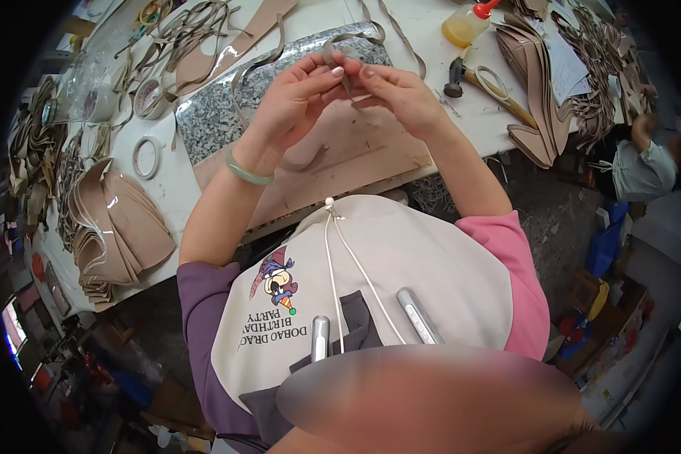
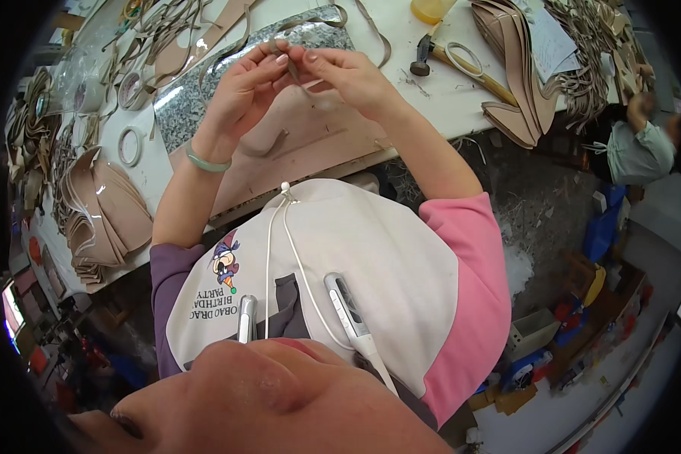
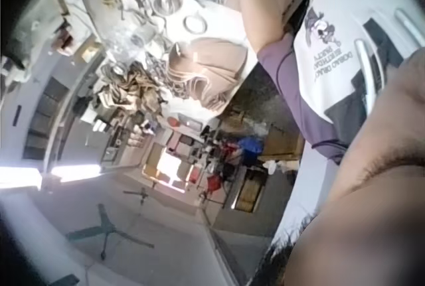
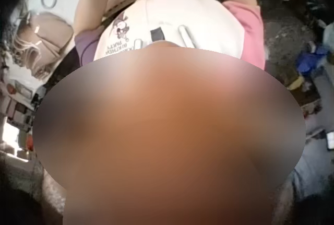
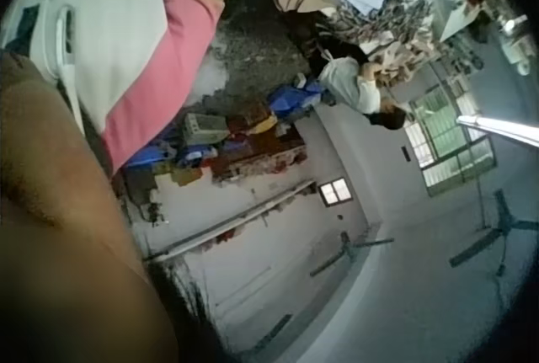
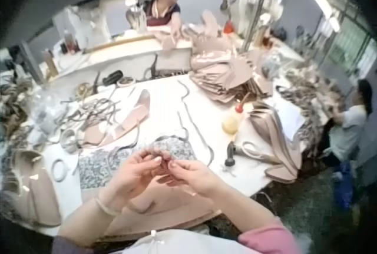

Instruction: The person applies adhesive tape and edge binding strips to leather shoe upper pieces by hand, folding the strips over the curved edges before arranging the components on the workbench.

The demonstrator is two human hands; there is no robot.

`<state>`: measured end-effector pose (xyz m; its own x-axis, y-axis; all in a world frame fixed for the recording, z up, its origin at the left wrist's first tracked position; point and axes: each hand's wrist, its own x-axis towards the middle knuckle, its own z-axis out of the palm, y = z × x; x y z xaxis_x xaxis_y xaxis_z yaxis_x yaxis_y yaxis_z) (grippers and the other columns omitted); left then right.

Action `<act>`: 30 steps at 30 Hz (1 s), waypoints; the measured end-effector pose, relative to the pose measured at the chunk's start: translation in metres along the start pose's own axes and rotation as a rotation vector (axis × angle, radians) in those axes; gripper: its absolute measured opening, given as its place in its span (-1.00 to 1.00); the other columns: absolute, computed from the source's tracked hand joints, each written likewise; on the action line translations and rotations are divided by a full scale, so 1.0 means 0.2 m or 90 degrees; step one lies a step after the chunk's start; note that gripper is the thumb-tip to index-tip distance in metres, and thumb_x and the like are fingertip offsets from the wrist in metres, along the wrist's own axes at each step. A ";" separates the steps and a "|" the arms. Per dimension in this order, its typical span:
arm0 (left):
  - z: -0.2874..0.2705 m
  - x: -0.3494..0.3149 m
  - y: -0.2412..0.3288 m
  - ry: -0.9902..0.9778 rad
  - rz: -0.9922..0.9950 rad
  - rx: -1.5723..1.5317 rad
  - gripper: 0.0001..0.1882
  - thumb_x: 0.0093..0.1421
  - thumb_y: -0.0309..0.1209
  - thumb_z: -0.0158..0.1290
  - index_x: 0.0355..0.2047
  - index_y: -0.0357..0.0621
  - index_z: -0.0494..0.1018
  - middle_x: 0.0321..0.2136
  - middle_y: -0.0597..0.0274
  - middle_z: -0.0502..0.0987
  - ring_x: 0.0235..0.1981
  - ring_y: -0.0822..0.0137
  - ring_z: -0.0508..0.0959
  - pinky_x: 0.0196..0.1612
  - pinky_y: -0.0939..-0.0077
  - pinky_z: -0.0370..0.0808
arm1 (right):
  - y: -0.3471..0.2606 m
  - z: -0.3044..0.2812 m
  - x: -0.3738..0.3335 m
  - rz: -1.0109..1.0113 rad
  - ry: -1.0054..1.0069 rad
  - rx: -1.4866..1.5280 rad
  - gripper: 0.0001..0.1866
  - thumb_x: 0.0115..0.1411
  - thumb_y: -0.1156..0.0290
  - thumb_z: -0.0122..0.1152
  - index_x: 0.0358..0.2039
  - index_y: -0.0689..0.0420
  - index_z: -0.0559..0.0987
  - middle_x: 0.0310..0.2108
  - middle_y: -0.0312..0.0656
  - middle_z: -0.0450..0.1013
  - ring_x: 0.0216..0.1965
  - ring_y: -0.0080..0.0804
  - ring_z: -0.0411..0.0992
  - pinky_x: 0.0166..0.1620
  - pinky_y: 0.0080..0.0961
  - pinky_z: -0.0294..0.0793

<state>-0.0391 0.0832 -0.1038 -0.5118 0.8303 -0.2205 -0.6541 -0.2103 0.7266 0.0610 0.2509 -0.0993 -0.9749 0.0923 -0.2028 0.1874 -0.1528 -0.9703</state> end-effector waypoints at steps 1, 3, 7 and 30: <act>0.00 0.02 0.01 -0.020 0.057 0.009 -0.75 0.26 -0.52 -0.05 -0.05 -0.28 0.38 -0.12 0.10 0.51 -0.07 0.31 0.51 0.07 0.42 0.44 | -0.01 0.01 0.01 0.054 -0.064 0.080 -0.57 0.35 0.12 -0.06 -0.06 0.23 0.52 -0.21 -0.19 0.52 -0.24 -0.49 0.51 -0.17 -0.58 0.45; -0.01 0.04 0.04 -0.072 0.106 0.015 -0.78 0.24 -0.55 -0.04 -0.10 -0.28 0.40 -0.10 0.05 0.50 -0.06 0.29 0.51 0.05 0.42 0.46 | -0.03 0.01 0.01 0.145 -0.116 0.188 -0.63 0.33 0.23 0.01 -0.12 0.32 0.52 -0.29 -0.11 0.53 -0.35 -0.44 0.52 -0.30 -0.62 0.50; 0.02 0.16 0.10 -0.050 0.084 0.037 -0.82 0.29 -0.43 -0.03 -0.14 -0.23 0.42 -0.11 0.08 0.51 -0.07 0.32 0.52 0.01 0.49 0.46 | 0.02 -0.07 0.00 0.022 0.024 0.197 -0.74 0.20 0.38 0.22 -0.20 0.33 0.57 -0.36 -0.14 0.56 -0.47 -0.57 0.48 -0.37 -0.67 0.49; 0.51 0.26 0.60 -0.124 0.190 0.348 -0.78 0.25 -0.35 0.06 -0.17 -0.22 0.50 -0.37 0.33 0.55 -0.41 0.57 0.50 -0.45 0.78 0.39 | -0.66 -0.20 0.04 -0.284 0.108 -0.160 -0.75 0.23 0.49 0.14 -0.10 0.31 0.56 -0.45 -0.24 0.55 -0.56 -0.66 0.42 -0.49 -0.72 0.43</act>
<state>-0.0879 0.1541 0.0383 -0.4832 0.8663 0.1265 -0.0955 -0.1958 0.9760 0.0340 0.3106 0.0218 -0.9369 0.2553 0.2387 -0.1975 0.1767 -0.9643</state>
